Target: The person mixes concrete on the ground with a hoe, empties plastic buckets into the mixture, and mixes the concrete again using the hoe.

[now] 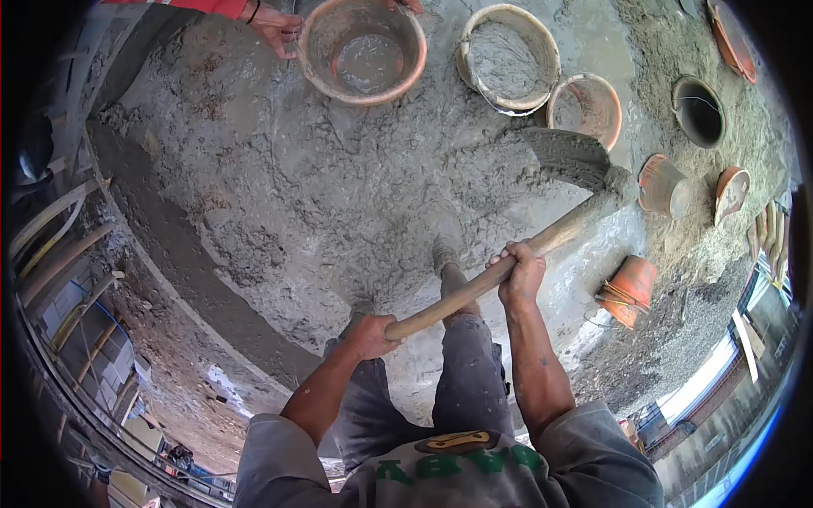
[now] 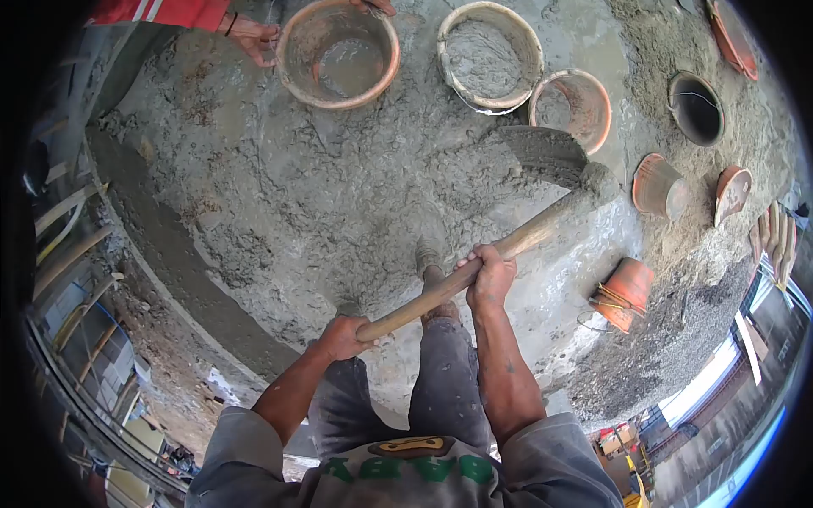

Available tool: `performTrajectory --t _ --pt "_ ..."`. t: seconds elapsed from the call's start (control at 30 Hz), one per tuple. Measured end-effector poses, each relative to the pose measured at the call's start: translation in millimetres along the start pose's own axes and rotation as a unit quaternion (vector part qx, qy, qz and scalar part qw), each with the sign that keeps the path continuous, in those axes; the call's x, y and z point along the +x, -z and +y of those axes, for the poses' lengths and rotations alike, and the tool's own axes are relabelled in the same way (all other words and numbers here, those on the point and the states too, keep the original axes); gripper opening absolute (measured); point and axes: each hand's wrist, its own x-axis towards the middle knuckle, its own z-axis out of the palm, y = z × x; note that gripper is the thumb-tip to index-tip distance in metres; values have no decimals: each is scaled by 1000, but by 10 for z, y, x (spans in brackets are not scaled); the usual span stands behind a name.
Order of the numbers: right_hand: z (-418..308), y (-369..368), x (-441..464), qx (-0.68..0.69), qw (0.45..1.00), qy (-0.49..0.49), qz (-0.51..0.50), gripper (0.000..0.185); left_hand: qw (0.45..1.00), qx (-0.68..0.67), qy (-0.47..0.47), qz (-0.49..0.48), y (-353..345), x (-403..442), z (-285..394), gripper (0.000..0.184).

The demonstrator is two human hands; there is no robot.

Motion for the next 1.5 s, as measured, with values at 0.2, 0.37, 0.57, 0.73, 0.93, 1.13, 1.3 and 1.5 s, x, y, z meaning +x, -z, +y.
performTrajectory --t 0.2,0.37,0.57,0.73,0.93,1.13,1.3,1.5 --pt "1082 -703 1101 12 998 -49 -37 7 995 53 48 73 552 630 -768 42" --pt "1397 -1290 1320 -227 974 -4 -14 11 980 -178 64 56 174 628 -1047 42" --pt "1497 -1001 947 -315 935 -141 -80 7 955 -277 94 49 -175 -420 -268 45" --pt "2118 -479 546 -338 904 -249 -79 9 952 -259 164 -3 -349 -1188 -184 51" --pt "2780 -370 232 -337 873 -333 -120 6 915 -343 211 -3 -398 -1536 -206 49" --pt "2922 -331 191 -349 830 -405 -157 8 863 -443 244 -2 -52 -1567 334 40" --pt "2051 -333 158 -350 821 -411 -183 8 833 -518 189 -41 159 -1448 1369 46" --pt "524 -3 401 -291 850 -371 -237 8 901 -405 90 -129 374 -1250 2718 55"
